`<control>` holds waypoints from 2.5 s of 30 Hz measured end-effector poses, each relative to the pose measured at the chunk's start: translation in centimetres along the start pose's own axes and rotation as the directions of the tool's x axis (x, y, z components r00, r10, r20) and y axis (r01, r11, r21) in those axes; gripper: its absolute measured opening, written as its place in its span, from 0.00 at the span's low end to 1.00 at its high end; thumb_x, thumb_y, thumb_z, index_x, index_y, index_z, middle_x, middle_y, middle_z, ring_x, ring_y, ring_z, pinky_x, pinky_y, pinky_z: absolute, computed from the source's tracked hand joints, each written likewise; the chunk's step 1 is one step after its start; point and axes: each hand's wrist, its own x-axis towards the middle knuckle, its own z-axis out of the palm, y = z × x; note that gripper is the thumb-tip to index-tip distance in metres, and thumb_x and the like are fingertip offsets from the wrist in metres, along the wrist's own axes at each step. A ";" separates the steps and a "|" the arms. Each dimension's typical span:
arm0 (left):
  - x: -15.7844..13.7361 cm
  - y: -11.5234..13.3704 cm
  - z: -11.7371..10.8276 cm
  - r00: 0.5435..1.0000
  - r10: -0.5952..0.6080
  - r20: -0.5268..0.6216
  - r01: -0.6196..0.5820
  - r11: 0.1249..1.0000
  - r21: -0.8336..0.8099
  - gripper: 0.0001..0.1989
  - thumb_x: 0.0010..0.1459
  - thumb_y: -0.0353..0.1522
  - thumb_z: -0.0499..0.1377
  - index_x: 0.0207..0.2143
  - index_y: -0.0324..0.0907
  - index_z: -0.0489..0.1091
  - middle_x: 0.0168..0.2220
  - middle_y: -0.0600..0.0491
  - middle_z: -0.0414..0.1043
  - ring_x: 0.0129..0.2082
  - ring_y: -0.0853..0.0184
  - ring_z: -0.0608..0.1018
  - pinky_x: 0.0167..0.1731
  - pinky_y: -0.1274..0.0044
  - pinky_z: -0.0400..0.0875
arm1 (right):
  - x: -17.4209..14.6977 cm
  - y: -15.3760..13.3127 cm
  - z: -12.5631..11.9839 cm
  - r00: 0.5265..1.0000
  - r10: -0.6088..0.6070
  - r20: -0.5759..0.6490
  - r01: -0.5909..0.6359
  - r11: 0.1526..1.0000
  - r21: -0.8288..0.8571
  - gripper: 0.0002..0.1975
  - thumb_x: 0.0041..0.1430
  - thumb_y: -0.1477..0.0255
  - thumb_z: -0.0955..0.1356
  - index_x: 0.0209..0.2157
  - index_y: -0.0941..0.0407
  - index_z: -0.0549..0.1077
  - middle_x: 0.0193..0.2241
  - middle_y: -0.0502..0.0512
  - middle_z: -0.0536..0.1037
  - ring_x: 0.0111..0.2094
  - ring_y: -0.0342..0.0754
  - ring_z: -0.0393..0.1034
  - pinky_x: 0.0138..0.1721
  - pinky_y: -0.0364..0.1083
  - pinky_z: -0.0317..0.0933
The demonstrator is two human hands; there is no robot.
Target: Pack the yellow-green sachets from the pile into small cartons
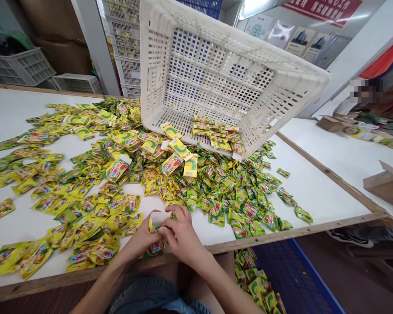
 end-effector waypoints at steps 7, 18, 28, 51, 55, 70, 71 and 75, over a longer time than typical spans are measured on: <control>-1.3 -0.3 -0.7 0.984 0.064 -0.167 -0.050 0.995 0.088 0.20 0.49 0.35 0.61 0.43 0.42 0.57 0.37 0.52 0.70 0.37 0.64 0.74 0.40 0.73 0.67 | -1.4 2.2 2.7 0.955 0.288 -0.073 -0.196 0.795 0.574 0.10 0.56 0.73 0.65 0.40 0.53 0.62 0.33 0.51 0.72 0.37 0.46 0.67 0.39 0.45 0.61; -2.4 0.2 -2.7 0.990 0.097 -0.107 -0.077 0.980 0.182 0.06 0.54 0.34 0.56 0.33 0.40 0.68 0.30 0.53 0.71 0.32 0.67 0.74 0.33 0.79 0.67 | 0.0 1.8 3.1 0.983 0.146 -0.112 -0.100 0.934 0.344 0.06 0.58 0.73 0.63 0.31 0.56 0.72 0.30 0.52 0.73 0.35 0.45 0.67 0.39 0.44 0.59; -2.6 1.3 -2.4 0.977 0.192 -0.088 -0.166 0.955 0.247 0.07 0.55 0.32 0.55 0.35 0.41 0.70 0.41 0.48 0.73 0.43 0.62 0.74 0.46 0.72 0.66 | -0.1 1.2 3.1 0.986 0.068 -0.150 -0.017 0.947 0.320 0.06 0.56 0.74 0.65 0.36 0.55 0.72 0.36 0.54 0.74 0.40 0.46 0.67 0.42 0.44 0.60; -3.7 0.1 -2.7 0.961 0.133 -0.241 -0.114 0.989 0.090 0.14 0.55 0.34 0.57 0.44 0.42 0.67 0.42 0.48 0.73 0.41 0.63 0.75 0.43 0.71 0.69 | -2.5 0.6 -1.1 0.964 0.196 -0.180 -0.165 0.971 0.175 0.09 0.60 0.70 0.60 0.36 0.53 0.71 0.34 0.54 0.75 0.37 0.48 0.69 0.38 0.45 0.62; -3.7 0.0 -3.1 0.945 0.102 -0.309 -0.073 0.992 0.105 0.10 0.55 0.35 0.56 0.39 0.40 0.69 0.39 0.48 0.73 0.39 0.62 0.75 0.43 0.72 0.68 | -6.7 2.5 -10.7 0.923 0.374 -0.090 -0.384 0.886 -0.260 0.10 0.56 0.65 0.62 0.28 0.52 0.72 0.27 0.56 0.75 0.28 0.51 0.69 0.30 0.47 0.61; -4.3 0.5 -3.3 0.940 0.160 -0.301 -0.082 0.963 0.257 0.09 0.54 0.35 0.56 0.35 0.41 0.70 0.34 0.50 0.74 0.37 0.62 0.75 0.41 0.73 0.67 | 11.7 7.1 -3.6 0.813 0.217 -0.540 -0.474 0.786 -0.397 0.31 0.47 0.66 0.69 0.51 0.66 0.60 0.44 0.73 0.68 0.47 0.64 0.61 0.47 0.61 0.50; -4.2 0.6 -3.5 0.935 0.149 -0.320 -0.082 0.974 0.213 0.09 0.54 0.36 0.57 0.36 0.40 0.70 0.35 0.49 0.74 0.38 0.62 0.75 0.42 0.72 0.67 | 10.8 7.0 -3.9 0.801 0.231 -0.552 -0.477 0.804 -0.354 0.30 0.48 0.67 0.68 0.51 0.65 0.60 0.44 0.72 0.69 0.47 0.63 0.61 0.48 0.61 0.50; -2.6 1.1 -3.2 0.934 0.095 -0.345 -0.115 0.993 -0.036 0.17 0.52 0.37 0.59 0.44 0.39 0.66 0.42 0.46 0.73 0.42 0.61 0.75 0.46 0.69 0.67 | 4.4 4.9 -3.6 0.859 0.366 -0.358 -0.336 0.931 0.144 0.21 0.53 0.63 0.65 0.48 0.57 0.64 0.44 0.63 0.72 0.42 0.55 0.67 0.43 0.54 0.60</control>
